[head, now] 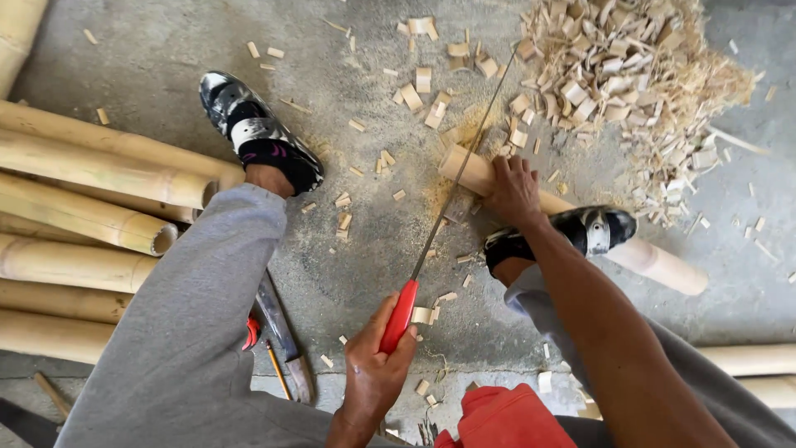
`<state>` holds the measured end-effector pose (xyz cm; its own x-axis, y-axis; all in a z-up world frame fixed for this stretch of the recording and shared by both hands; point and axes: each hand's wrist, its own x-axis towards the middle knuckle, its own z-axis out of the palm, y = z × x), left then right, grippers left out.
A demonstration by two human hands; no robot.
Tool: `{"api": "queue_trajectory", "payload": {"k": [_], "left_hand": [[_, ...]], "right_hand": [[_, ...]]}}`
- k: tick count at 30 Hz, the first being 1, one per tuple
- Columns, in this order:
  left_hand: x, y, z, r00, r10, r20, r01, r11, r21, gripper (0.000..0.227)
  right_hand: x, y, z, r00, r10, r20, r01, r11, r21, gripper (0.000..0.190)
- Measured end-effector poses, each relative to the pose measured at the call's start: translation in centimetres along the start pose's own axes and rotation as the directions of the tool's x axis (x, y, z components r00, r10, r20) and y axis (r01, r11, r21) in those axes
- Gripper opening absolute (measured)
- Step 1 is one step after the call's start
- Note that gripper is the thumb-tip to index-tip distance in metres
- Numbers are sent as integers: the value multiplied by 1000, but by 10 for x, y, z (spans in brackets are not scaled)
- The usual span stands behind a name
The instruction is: The recorder is using a pencil to mark a bamboo pole and then using a saw to cut it.
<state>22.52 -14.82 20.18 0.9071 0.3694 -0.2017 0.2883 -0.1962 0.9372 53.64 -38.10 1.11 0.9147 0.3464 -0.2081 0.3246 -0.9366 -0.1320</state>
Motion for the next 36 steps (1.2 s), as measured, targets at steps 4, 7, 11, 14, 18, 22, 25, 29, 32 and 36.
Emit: {"api": "queue_trajectory", "payload": {"k": [4,7,11,14,18,22,25,29,32,36], "left_hand": [[1,-4,-1,999,-20,43,21,1000,-21,55],[2,-4,-3,995,-81,64,82,997,-14,55],[2,-10,0,993,-96,66,96,995,-1,54],[0,-13,3,998,-56,40,56,998,9,53],[5,-3,5,979,-190,74,184,979,85,52],[-3,-13,9,989,-120,87,116,992,45,52],[-4,-12,8,996,-23,84,19,999,47,52],[-5,-13,8,996,-50,80,44,996,79,53],[-4,-10,8,988,-105,112,98,993,68,54],[-5,-9,5,987,-91,134,84,995,53,52]], "right_hand": [[5,3,-20,994,-26,111,20,998,59,79],[5,11,-17,988,-2,153,-10,997,75,89],[2,22,-9,988,28,154,-46,993,113,89],[2,10,-16,993,33,115,-44,995,94,90],[8,18,-22,998,-54,36,51,996,67,92],[21,29,-9,951,28,309,-103,968,229,93],[29,36,11,943,-150,298,97,977,188,72],[35,34,23,949,-190,252,192,981,16,59],[30,16,-3,948,19,317,-65,989,134,71],[31,12,-8,926,139,351,-225,949,220,87]]}}
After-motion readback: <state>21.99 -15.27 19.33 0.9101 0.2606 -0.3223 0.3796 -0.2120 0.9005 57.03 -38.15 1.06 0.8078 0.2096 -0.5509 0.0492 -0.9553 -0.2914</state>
